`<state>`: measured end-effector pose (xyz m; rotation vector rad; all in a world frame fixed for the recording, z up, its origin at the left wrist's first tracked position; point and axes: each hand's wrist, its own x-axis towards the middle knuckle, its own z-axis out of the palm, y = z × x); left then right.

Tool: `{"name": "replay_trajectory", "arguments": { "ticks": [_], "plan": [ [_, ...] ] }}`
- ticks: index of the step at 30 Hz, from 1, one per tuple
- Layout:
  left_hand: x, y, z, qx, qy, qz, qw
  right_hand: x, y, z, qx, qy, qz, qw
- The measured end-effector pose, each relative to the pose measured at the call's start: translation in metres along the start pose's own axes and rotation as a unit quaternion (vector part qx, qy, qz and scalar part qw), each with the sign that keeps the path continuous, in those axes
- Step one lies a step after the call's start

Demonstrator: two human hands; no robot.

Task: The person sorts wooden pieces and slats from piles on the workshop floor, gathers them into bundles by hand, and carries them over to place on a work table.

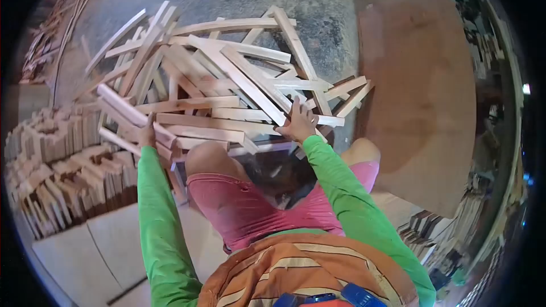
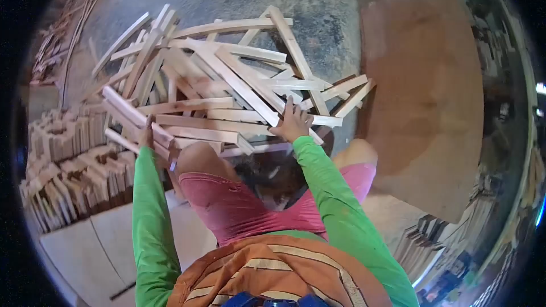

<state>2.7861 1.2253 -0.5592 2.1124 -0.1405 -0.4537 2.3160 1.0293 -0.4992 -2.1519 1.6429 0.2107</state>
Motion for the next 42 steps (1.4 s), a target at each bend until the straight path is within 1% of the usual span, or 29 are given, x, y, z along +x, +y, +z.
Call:
{"name": "replay_trajectory", "arguments": {
  "ticks": [1,2,3,4,6,7,8,9,10,11,12,13,15,17,20,23,24,27,30,32,34,35,37,39,40,42],
  "plan": [
    [0.012,-0.008,0.008,-0.015,-0.004,-0.007,1.0,0.006,0.003,0.004,0.017,-0.026,-0.005,1.0],
    [0.02,-0.016,0.011,-0.025,-0.002,-0.011,1.0,0.007,0.007,0.009,0.013,-0.029,0.004,0.999],
    [0.023,-0.024,0.009,-0.03,0.014,-0.006,0.999,0.006,0.009,0.01,0.035,-0.038,-0.009,0.999],
    [0.021,-0.034,0.004,-0.032,0.032,0.009,0.999,0.005,0.008,0.008,0.057,-0.047,-0.029,0.997],
    [0.019,-0.049,-0.014,-0.037,0.065,0.045,0.996,0.001,0.004,-0.001,0.062,-0.012,-0.059,0.996],
    [0.017,-0.059,-0.024,-0.042,0.072,0.07,0.994,0.008,0.003,-0.006,0.063,-0.016,-0.075,0.995],
    [0.01,-0.064,-0.035,-0.039,0.07,0.082,0.993,0.016,0.006,-0.008,0.071,-0.022,-0.113,0.991],
    [0.001,-0.059,-0.051,-0.013,0.06,0.07,0.996,0.02,0.007,-0.009,0.086,-0.011,-0.151,0.985],
    [-0.021,-0.041,-0.064,0.021,0.052,0.038,0.998,0.025,0.008,-0.01,0.1,-0.001,-0.188,0.977],
    [-0.043,-0.021,-0.077,0.055,0.041,0.006,0.998,0.023,0.007,-0.018,0.112,0.011,-0.203,0.973],
    [-0.058,-0.023,-0.084,0.065,0.043,0.004,0.997,0.022,0.006,-0.026,0.124,0.022,-0.218,0.968],
    [-0.07,-0.028,-0.088,0.035,0.074,0.0,0.997,0.021,0.006,-0.038,0.152,-0.03,-0.207,0.966],
    [-0.089,-0.039,-0.094,-0.027,0.123,-0.015,0.992,0.017,0.004,-0.047,0.197,-0.077,-0.202,0.956],
    [-0.098,-0.05,-0.091,-0.077,0.129,-0.044,0.988,0.011,0.001,-0.049,0.214,-0.08,-0.218,0.949],
    [-0.09,-0.06,-0.086,-0.116,0.108,-0.08,0.984,0.011,-0.008,-0.042,0.26,-0.091,-0.257,0.926],
    [-0.07,-0.058,-0.08,-0.148,0.077,-0.098,0.981,0.014,-0.027,-0.031,0.169,-0.07,-0.315,0.931],
    [-0.066,-0.06,-0.078,-0.147,0.071,-0.108,0.981,0.013,-0.039,-0.027,0.14,-0.077,-0.318,0.935],
    [-0.056,-0.075,-0.066,-0.103,0.105,-0.144,0.979,0.011,-0.08,-0.009,0.083,-0.101,-0.311,0.942],
    [-0.041,-0.086,-0.07,-0.062,0.146,-0.171,0.972,0.01,-0.113,0.022,0.077,-0.096,-0.292,0.948],
    [-0.035,-0.091,-0.078,-0.095,0.077,-0.191,0.974,0.004,-0.129,0.03,0.086,-0.076,-0.284,0.952],
    [-0.032,-0.096,-0.077,-0.125,0.0,-0.214,0.969,0.0,-0.136,0.027,0.03,-0.053,-0.288,0.956],
    [-0.031,-0.099,-0.074,-0.126,-0.005,-0.212,0.969,-0.002,-0.136,0.028,0.008,-0.045,-0.286,0.957],
    [-0.026,-0.103,-0.071,-0.094,0.042,-0.167,0.981,-0.003,-0.129,0.032,-0.001,-0.04,-0.283,0.958],
    [-0.027,-0.104,-0.072,-0.064,0.099,-0.122,0.986,-0.011,-0.122,0.032,-0.079,0.05,-0.329,0.94],
    [-0.029,-0.106,-0.074,-0.065,0.102,-0.122,0.985,-0.016,-0.12,0.033,-0.078,0.051,-0.332,0.939],
    [-0.036,-0.104,-0.079,-0.084,0.072,-0.157,0.981,-0.027,-0.124,0.028,0.021,0.057,-0.341,0.938]
  ]
}}
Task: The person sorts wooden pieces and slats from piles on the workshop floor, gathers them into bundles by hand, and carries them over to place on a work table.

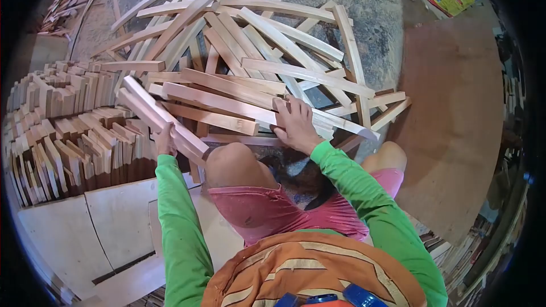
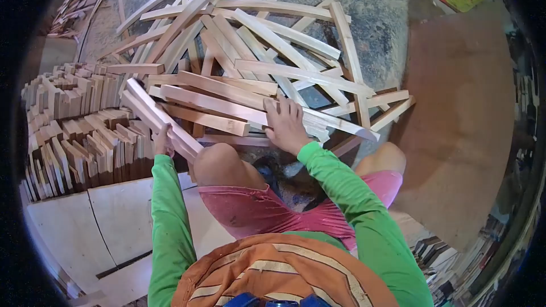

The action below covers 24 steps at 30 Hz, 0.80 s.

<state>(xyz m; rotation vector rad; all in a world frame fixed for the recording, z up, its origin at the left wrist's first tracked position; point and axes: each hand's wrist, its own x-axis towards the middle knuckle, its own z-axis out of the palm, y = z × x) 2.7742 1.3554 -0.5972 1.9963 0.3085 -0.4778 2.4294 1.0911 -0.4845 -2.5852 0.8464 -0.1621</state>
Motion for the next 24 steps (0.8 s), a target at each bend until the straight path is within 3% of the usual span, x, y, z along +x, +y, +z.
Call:
{"name": "replay_trajectory", "arguments": {
  "ticks": [4,7,13,14,16,17,18,20,22,24],
  "plan": [
    [-0.019,0.002,-0.016,-0.048,-0.052,-0.052,0.996,0.014,-0.027,0.009,0.183,0.027,-0.086,0.979],
    [-0.029,0.004,-0.013,-0.159,-0.145,-0.088,0.973,0.028,-0.054,0.03,0.126,-0.017,-0.119,0.985],
    [-0.011,0.006,-0.004,-0.12,-0.076,-0.061,0.988,0.032,-0.061,0.062,0.028,-0.07,-0.078,0.994],
    [-0.008,0.019,-0.019,-0.191,-0.133,-0.185,0.955,0.024,-0.057,0.057,0.034,-0.036,-0.08,0.996],
    [0.0,0.053,-0.049,-0.315,-0.236,-0.417,0.82,0.006,-0.049,0.039,0.047,0.037,-0.085,0.995],
    [-0.001,0.053,-0.046,-0.343,-0.26,-0.47,0.771,-0.004,-0.044,0.028,0.051,0.073,-0.088,0.992],
    [-0.002,0.054,-0.042,-0.364,-0.281,-0.522,0.718,-0.019,-0.036,0.011,0.068,0.043,-0.071,0.994],
    [-0.018,0.034,-0.014,-0.282,-0.206,-0.312,0.884,-0.055,-0.011,-0.017,0.084,0.013,-0.054,0.995],
    [-0.034,0.019,-0.002,-0.174,-0.103,-0.075,0.976,-0.083,0.008,-0.037,0.179,-0.108,0.012,0.978],
    [-0.029,0.032,0.013,-0.197,-0.157,-0.13,0.959,-0.091,0.012,-0.061,0.283,-0.187,0.095,0.936]
  ]
}}
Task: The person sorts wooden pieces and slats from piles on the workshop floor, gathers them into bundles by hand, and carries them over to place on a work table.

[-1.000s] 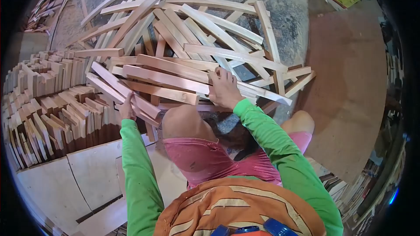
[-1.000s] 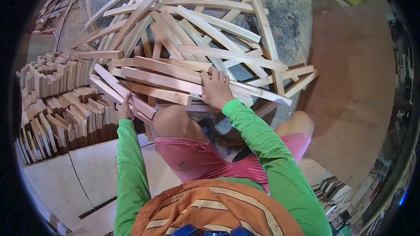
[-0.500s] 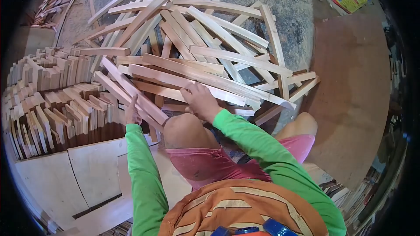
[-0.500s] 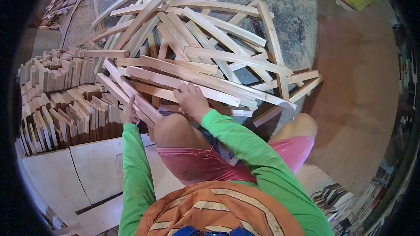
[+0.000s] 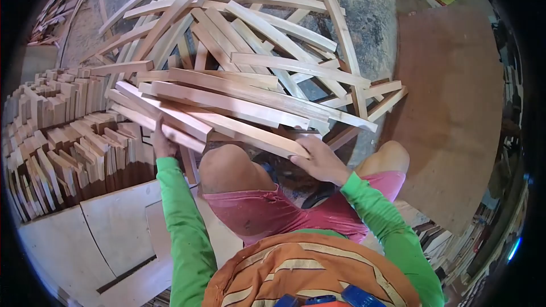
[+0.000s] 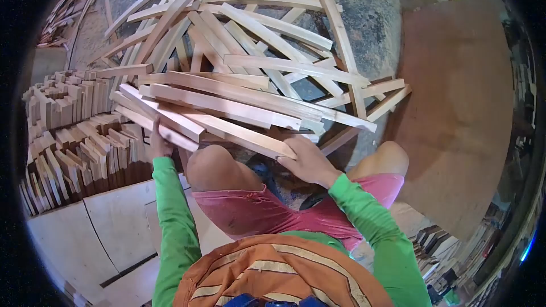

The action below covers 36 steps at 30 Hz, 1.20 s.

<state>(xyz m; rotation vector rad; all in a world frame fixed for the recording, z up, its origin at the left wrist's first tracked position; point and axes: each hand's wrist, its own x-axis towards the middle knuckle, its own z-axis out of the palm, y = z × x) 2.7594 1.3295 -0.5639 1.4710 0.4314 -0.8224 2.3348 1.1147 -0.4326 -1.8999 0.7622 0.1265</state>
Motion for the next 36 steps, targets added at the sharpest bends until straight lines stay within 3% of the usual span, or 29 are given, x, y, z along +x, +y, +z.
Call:
{"name": "replay_trajectory", "arguments": {
  "ticks": [2,6,8,13,19,23,26,29,32,36],
  "plan": [
    [0.009,-0.005,0.019,-0.004,0.024,0.035,0.999,-0.008,-0.018,-0.021,0.121,-0.036,0.089,0.988],
    [0.009,-0.001,0.046,-0.02,0.017,0.06,0.998,-0.033,-0.029,-0.048,0.173,-0.072,0.157,0.97],
    [0.013,0.003,0.046,-0.017,0.013,0.019,1.0,-0.047,-0.032,-0.058,0.192,-0.061,0.153,0.967],
    [0.029,0.007,0.036,-0.001,0.019,0.037,0.999,-0.065,-0.026,-0.061,0.244,-0.08,0.163,0.953],
    [0.009,0.015,0.044,0.01,-0.01,0.019,1.0,-0.083,-0.043,-0.085,0.229,-0.067,0.183,0.954],
    [0.007,0.011,0.054,0.071,0.087,0.073,0.991,-0.131,-0.054,-0.14,0.158,-0.024,0.21,0.965],
    [0.02,0.006,0.053,0.065,0.064,0.071,0.993,-0.169,-0.056,-0.175,0.129,0.01,0.262,0.956],
    [0.023,-0.001,0.043,0.061,0.046,0.072,0.994,-0.174,-0.06,-0.188,0.222,0.004,0.192,0.956],
    [0.014,-0.001,0.04,0.004,0.029,0.035,0.999,-0.154,-0.026,-0.173,0.188,-0.011,0.168,0.968],
    [0.004,-0.004,0.028,-0.052,0.016,-0.003,0.998,-0.062,0.022,-0.123,0.111,-0.002,0.035,0.993]
  ]
}}
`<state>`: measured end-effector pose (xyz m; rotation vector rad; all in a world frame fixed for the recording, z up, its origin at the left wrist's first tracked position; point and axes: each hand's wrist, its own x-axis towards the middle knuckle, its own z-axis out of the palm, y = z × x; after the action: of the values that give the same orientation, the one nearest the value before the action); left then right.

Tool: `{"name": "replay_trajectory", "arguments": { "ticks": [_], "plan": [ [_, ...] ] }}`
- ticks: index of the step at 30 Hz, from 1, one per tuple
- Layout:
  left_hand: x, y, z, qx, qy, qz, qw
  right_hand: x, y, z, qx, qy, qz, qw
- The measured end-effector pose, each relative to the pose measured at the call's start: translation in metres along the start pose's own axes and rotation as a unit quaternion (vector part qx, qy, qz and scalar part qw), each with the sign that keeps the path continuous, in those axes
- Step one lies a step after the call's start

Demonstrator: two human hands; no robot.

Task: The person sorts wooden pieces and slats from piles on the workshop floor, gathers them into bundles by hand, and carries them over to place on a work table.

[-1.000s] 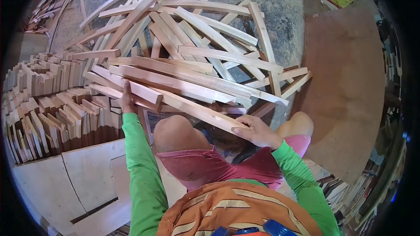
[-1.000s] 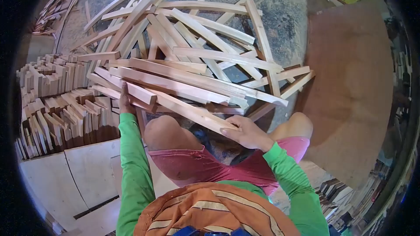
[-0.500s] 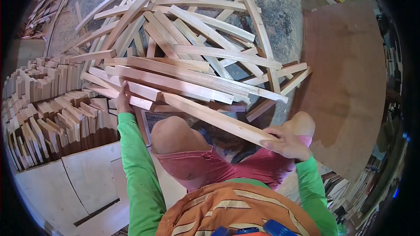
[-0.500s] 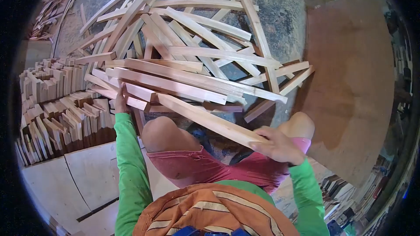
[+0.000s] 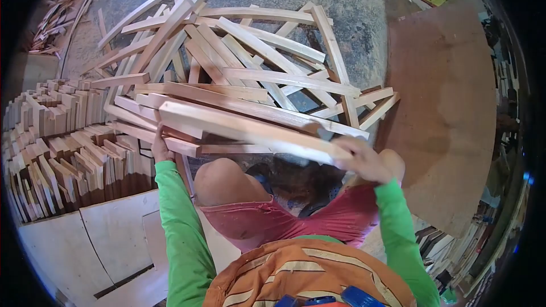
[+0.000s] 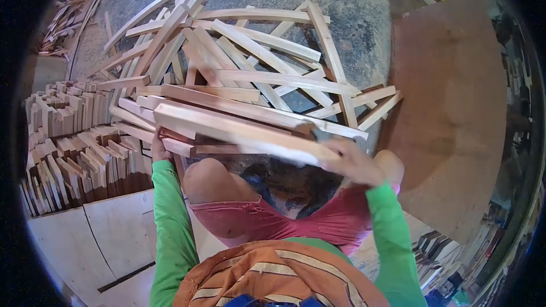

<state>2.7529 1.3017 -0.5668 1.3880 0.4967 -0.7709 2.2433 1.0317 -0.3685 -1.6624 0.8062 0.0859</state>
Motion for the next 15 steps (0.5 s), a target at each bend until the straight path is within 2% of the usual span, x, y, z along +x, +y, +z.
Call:
{"name": "replay_trajectory", "arguments": {
  "ticks": [3,4,6,8,9,10,12,15],
  "plan": [
    [-0.003,-0.005,-0.007,-0.009,-0.01,-0.005,1.0,0.071,0.03,0.034,-0.082,0.069,-0.071,0.992],
    [-0.001,-0.007,-0.008,-0.007,-0.012,-0.003,1.0,0.083,0.03,0.038,-0.158,0.078,-0.068,0.982],
    [0.004,-0.009,-0.006,0.001,-0.008,0.012,1.0,0.105,0.027,0.049,-0.309,0.096,-0.06,0.944],
    [0.011,-0.013,-0.001,0.016,0.017,0.048,0.999,0.114,0.016,0.069,-0.361,0.161,-0.082,0.915],
    [0.016,-0.015,0.003,0.027,0.036,0.073,0.996,0.12,0.009,0.079,-0.35,0.207,-0.085,0.91],
    [0.02,-0.017,0.007,0.037,0.057,0.097,0.993,0.126,0.001,0.087,-0.353,0.204,-0.084,0.909],
    [0.028,-0.022,0.011,0.053,0.086,0.125,0.987,0.141,-0.02,0.114,-0.221,0.128,-0.181,0.95],
    [0.037,-0.025,0.007,0.045,0.076,0.099,0.991,0.16,-0.038,0.177,-0.126,0.095,-0.287,0.945]
  ]
}}
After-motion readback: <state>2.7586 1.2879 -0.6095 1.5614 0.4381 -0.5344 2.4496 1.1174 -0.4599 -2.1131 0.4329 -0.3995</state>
